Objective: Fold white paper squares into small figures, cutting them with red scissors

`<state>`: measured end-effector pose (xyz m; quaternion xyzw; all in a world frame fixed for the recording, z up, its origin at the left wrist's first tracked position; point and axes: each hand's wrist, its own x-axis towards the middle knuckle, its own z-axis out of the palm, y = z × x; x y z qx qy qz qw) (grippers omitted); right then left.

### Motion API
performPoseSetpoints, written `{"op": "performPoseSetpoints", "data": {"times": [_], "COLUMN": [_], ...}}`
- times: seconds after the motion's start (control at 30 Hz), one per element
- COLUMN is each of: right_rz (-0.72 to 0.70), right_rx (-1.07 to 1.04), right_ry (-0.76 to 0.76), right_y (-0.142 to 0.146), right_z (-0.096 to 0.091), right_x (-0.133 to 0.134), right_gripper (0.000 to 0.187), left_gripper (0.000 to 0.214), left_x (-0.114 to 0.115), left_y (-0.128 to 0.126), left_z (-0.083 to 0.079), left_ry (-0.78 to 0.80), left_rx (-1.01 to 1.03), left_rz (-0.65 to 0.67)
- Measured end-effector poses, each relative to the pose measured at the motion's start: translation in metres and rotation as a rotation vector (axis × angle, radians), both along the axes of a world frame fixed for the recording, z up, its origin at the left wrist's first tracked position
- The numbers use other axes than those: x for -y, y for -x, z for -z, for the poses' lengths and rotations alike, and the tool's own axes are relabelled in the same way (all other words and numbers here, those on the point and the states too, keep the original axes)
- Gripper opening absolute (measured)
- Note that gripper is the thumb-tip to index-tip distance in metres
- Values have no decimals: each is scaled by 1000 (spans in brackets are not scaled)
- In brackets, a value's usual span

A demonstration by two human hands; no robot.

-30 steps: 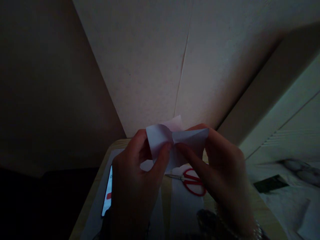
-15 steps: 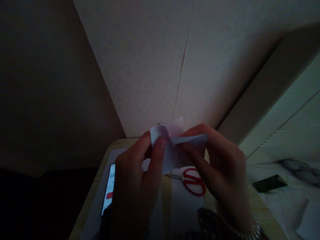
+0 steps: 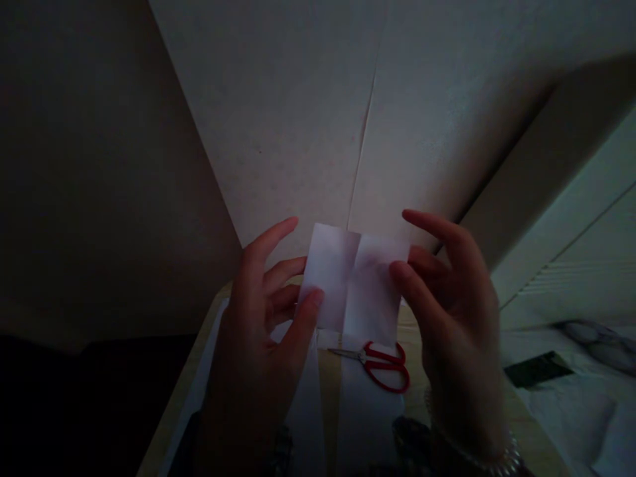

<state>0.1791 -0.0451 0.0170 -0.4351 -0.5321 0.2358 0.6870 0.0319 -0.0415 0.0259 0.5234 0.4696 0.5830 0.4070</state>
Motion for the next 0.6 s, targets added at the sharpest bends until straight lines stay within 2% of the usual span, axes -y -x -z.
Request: {"op": "performPoseSetpoints", "data": {"times": [0.1, 0.2, 0.33, 0.47, 0.6], "right_rz": [2, -79, -208, -231, -316], "right_rx": [16, 28, 180, 357, 531], "right_ry": [-7, 5, 5, -18, -62], "right_y": [-2, -5, -12, -22, -29], "right_z": [-2, -4, -3, -2, -7], "right_x": [0, 0, 0, 1, -1], "right_gripper": [29, 25, 18, 31, 23], "left_gripper": [33, 15, 16, 17, 18], "left_x": [-3, -6, -6, -6, -7], "left_y": [9, 17, 22, 24, 30], "left_z": [1, 1, -2, -7, -11], "left_ry": [-92, -152, -156, -124, -51], "left_rx": [-79, -263, -403, -365, -334], "left_rz": [-76, -84, -50, 34, 140]}}
